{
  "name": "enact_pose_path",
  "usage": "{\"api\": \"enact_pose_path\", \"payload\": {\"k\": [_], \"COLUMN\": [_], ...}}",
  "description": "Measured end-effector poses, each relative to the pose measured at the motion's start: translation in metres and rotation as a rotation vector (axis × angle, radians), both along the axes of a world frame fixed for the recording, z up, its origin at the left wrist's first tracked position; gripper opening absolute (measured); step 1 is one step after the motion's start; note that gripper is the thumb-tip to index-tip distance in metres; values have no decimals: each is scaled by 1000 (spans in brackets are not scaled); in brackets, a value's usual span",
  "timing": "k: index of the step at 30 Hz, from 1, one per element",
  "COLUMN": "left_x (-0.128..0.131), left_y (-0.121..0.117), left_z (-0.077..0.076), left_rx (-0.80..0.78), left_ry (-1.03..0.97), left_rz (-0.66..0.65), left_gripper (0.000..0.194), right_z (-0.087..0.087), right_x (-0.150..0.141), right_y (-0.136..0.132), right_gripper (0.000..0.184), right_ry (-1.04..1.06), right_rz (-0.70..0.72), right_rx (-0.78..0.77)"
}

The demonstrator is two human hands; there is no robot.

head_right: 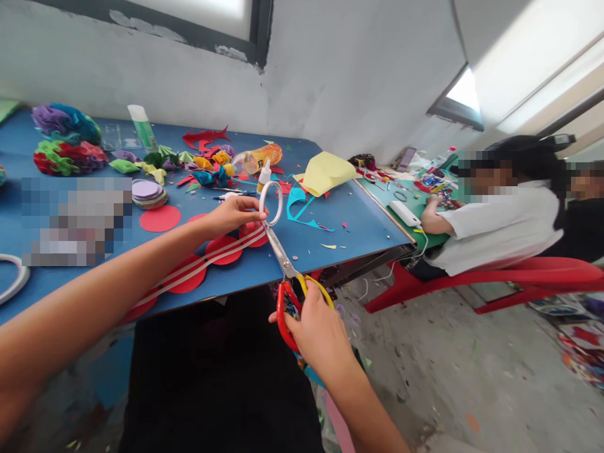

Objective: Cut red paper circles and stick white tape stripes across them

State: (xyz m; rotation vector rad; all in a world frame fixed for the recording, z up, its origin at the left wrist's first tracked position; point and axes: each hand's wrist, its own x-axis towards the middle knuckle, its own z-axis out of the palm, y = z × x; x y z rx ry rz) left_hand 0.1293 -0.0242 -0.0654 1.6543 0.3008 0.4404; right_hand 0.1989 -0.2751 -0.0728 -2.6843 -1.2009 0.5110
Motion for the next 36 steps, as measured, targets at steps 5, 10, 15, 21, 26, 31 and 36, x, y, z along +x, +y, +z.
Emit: {"api": "enact_pose_path", "payload": {"k": [5,10,15,21,26,31,36], "left_x": [0,1,1,1,3,2,1], "left_y": [0,2,0,-1,1,1,-1], "left_z": [1,-1,2,2,-1,0,3], "left_rx": [-1,2,10,23,51,76,83], "left_ry": [-9,-20,-28,-16,-23,-17,-14], "left_rz": [-1,3,20,15,6,-1,-3], "left_gripper": [29,29,25,23,23,22,23], "right_z": [-4,-6,-12,-14,-7,-6,-7], "right_x": [0,-2,-3,-4,-5,-5,-6], "right_y": [-1,-3,-2,-2,0,1,1], "right_gripper": [59,52,53,56,66,62,61], "right_ry": [-27,-32,-66,-87,-51,-67,-66], "right_rz": [21,5,-24,-35,-13,-19,-30], "right_rx": [52,118,123,104,42,45,41]}}
